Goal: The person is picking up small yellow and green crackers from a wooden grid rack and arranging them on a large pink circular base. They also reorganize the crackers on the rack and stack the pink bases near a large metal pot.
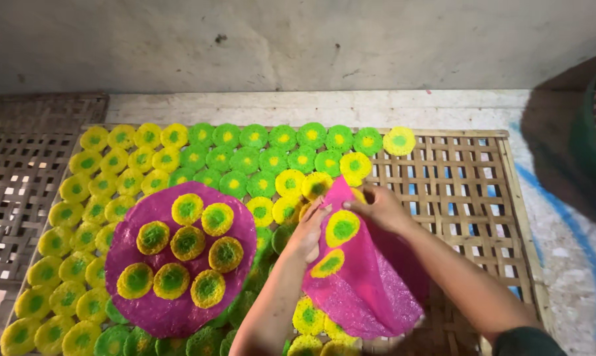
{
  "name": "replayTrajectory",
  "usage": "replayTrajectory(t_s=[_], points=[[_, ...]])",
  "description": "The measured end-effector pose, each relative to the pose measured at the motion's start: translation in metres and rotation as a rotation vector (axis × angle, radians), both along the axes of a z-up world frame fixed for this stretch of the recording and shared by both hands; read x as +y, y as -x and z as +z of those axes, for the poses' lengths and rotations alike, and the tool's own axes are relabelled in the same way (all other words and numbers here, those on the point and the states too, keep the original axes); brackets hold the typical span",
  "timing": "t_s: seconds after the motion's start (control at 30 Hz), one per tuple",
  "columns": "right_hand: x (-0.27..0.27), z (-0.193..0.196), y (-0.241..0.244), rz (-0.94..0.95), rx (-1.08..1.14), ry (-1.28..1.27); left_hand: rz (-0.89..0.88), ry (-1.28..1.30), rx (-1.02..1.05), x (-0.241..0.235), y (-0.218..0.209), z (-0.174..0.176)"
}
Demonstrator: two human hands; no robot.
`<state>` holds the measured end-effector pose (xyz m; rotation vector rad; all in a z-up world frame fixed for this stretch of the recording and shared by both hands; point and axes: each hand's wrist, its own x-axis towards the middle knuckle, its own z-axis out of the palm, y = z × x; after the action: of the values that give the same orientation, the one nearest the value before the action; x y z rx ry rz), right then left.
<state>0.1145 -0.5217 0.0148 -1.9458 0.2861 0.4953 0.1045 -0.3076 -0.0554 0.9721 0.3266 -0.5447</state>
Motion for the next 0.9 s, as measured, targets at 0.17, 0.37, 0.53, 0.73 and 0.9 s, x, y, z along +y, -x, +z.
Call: replayTrajectory(t_s=[0.17,0.37,0.53,0.73,0.9], points=[[-0.044,-0.051,-0.012,-0.229,0.032,-0.153,0.084,0.005,-0.008,0.003,-0.001,-0.013],[-0.18,-0.117,-0.073,-0.692,-0.102,-0.281,0.085,-0.36,0.19,0.05,0.007,-0.004],[-0.226,-0.145,-0.128,-0.748,-0.197,-0.58,-0.048,-0.453,-0.146,0.057,0.027,0.009],[-0.196,-0.144,-0.126,-0.424,-0.693,0.56,-0.099,-0.467,-0.265,0.055,0.047,0.028],[-0.142,-0.068,-0.097,-0.331,-0.984,1.033,-0.073,-0.397,-0.289,0.05,0.045,0.038]])
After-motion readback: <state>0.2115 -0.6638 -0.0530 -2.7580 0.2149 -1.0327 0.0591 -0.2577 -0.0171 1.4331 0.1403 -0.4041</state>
